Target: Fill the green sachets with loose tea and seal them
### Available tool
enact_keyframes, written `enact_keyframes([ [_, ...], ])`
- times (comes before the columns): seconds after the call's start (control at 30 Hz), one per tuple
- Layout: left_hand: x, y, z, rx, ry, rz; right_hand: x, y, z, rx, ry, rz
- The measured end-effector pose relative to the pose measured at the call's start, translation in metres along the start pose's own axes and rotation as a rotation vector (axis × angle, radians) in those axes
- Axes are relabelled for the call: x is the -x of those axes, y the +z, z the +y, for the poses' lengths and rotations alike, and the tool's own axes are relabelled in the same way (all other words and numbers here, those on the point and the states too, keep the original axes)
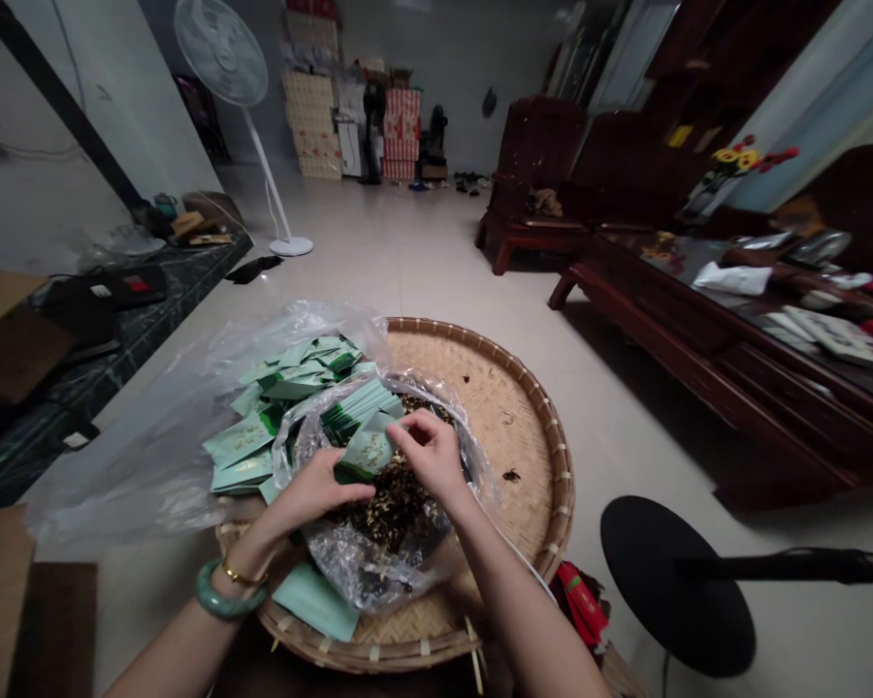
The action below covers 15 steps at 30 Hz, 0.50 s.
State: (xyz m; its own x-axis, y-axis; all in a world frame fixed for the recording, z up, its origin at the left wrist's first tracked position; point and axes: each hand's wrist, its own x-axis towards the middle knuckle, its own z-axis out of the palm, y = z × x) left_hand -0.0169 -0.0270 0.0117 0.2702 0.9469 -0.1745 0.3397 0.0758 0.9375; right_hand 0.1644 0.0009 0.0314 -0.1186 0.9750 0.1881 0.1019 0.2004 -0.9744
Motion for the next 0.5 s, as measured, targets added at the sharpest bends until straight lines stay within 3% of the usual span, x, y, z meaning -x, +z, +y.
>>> enact_keyframes([
  [0.1,0.004,-0.002,-0.001,-0.048,0.164,0.064,0.012,-0.002,-0.012,0.151,-0.308,-0.026],
  [0.23,0.011,-0.001,0.003,0.020,0.263,0.120,0.031,-0.003,-0.021,0.300,-0.610,-0.224],
  [0.37,0.016,-0.001,0.006,0.048,0.359,0.085,0.046,-0.003,-0.024,0.356,-0.696,-0.262],
  [0.5,0.018,0.000,0.006,0.024,0.350,0.060,0.049,-0.005,-0.025,0.315,-0.629,-0.194],
])
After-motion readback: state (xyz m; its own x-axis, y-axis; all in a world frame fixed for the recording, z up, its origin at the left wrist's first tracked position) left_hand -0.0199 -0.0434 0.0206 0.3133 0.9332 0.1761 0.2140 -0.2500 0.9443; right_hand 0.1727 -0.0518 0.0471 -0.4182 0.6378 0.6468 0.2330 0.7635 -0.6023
